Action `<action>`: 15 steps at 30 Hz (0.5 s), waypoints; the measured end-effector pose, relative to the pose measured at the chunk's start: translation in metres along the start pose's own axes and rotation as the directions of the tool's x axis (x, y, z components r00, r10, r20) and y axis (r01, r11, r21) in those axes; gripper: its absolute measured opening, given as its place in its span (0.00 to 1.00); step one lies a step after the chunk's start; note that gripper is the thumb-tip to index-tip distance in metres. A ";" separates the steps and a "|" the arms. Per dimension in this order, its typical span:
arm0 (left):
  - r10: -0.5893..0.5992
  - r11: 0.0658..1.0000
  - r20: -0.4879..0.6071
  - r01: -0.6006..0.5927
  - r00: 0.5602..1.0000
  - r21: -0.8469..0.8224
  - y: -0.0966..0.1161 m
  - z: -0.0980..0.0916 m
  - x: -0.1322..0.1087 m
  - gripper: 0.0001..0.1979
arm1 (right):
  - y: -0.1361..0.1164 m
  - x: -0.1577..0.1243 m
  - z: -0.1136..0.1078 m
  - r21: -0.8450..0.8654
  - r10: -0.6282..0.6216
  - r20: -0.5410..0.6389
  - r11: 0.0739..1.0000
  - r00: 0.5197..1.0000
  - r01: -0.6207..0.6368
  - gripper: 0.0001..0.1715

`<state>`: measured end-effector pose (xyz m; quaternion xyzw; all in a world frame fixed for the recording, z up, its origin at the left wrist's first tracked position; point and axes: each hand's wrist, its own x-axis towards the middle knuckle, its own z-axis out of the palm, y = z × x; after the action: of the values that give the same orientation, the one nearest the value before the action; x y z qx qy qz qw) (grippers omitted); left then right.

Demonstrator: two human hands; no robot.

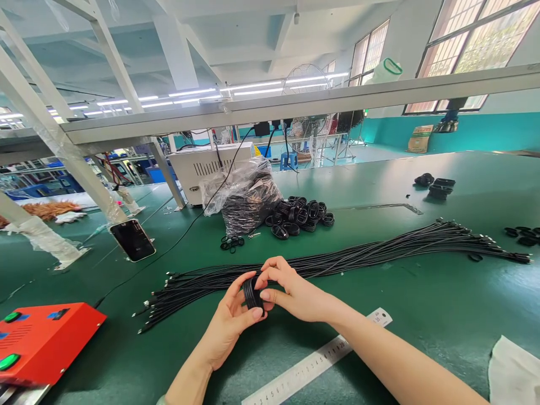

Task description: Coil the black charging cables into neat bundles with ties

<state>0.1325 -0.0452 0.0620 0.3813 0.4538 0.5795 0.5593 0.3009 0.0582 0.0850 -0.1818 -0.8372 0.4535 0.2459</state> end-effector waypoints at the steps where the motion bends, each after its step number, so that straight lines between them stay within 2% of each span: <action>1: 0.002 1.000 0.011 -0.002 1.000 0.000 0.000 0.000 0.000 0.35 | 0.000 0.000 0.001 0.005 0.007 0.002 1.000 1.000 -0.007 0.03; 7: 0.008 1.000 0.042 -0.009 0.999 0.017 -0.001 0.002 -0.003 0.31 | 0.001 -0.002 0.006 0.109 0.025 0.125 0.993 0.992 -0.039 0.03; 15: 0.008 1.000 0.051 -0.009 0.999 0.025 -0.003 0.004 -0.002 0.28 | 0.000 -0.002 -0.002 0.268 -0.013 0.241 0.962 0.970 -0.054 0.10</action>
<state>0.1374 -0.0468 0.0600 0.4047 0.4451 0.5664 0.5633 0.3035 0.0585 0.0855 -0.0985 -0.7885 0.5855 0.1604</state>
